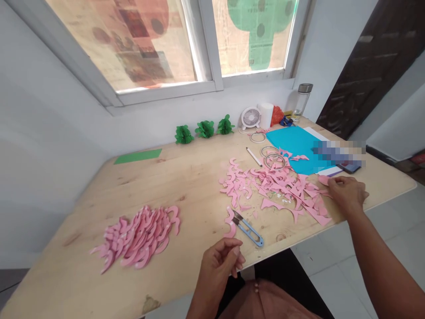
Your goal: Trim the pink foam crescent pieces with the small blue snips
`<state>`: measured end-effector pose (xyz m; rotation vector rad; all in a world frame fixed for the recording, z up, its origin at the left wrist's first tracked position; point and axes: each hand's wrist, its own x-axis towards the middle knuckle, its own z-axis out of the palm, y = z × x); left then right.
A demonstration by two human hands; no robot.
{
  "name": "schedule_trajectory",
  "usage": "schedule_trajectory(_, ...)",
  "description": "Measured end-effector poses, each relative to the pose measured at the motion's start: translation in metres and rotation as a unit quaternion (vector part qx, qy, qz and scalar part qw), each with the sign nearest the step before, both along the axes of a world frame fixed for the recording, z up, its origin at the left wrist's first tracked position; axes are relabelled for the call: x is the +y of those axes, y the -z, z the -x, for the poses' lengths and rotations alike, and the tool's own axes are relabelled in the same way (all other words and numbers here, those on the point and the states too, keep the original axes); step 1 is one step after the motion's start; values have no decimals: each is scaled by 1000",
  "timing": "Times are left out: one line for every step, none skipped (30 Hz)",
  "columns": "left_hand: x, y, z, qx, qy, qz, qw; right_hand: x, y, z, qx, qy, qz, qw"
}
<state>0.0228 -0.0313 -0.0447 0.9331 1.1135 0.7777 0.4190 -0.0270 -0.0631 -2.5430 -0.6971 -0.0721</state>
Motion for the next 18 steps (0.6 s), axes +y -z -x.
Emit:
schedule_trajectory(0,-1,0,3,-1,0,1000,2,1,-1,-4,5,3,1000)
schedule_trajectory(0,-1,0,4,-1,0,1000,3,2,-2,-7,9,5,1000)
schedule_trajectory(0,0,0,4,0,0,1000,5,2,-2,-8,13,6,1000)
schedule_trajectory(0,1,0,2,1,-1,1000,7,3,-3,-9,15,6,1000)
schedule_trajectory(1,3,0,0,3,-2,1000,9,4,-4,-9,17,5,1000)
schedule_trajectory(1,4,0,-2,3,-3,1000,11,5,-4,-10,19,3,1000)
schedule_trajectory(1,6,1,-4,3,-3,1000,13,6,-5,-10,21,2,1000)
schedule_trajectory(1,7,1,-4,2,-2,1000,15,7,-6,-10,24,1,1000)
schedule_trajectory(1,8,2,-4,0,-1,1000,16,7,-7,-10,28,0,1000)
schedule_trajectory(1,8,3,-4,-1,0,1000,17,7,-8,-10,33,1,999)
schedule_trajectory(1,8,4,-6,-2,2,1000,17,6,-8,-11,39,2,999)
schedule_trajectory(1,8,4,-8,-3,3,1000,17,6,-9,-11,44,3,999)
schedule_trajectory(2,8,5,-11,-4,5,1000,16,5,-9,-11,48,6,999)
schedule_trajectory(2,7,6,-14,-5,8,1000,16,4,-8,-10,51,10,999)
schedule_trajectory(2,6,7,-17,-7,9,1000,15,2,-8,-8,54,15,998)
schedule_trajectory(2,6,7,-19,-8,11,1000,15,1,-8,-7,57,21,998)
schedule_trajectory(3,5,8,-21,-9,12,1000,15,0,-7,-4,59,27,998)
schedule_trajectory(3,5,8,-23,-9,13,1000,16,-1,-7,-2,62,33,998)
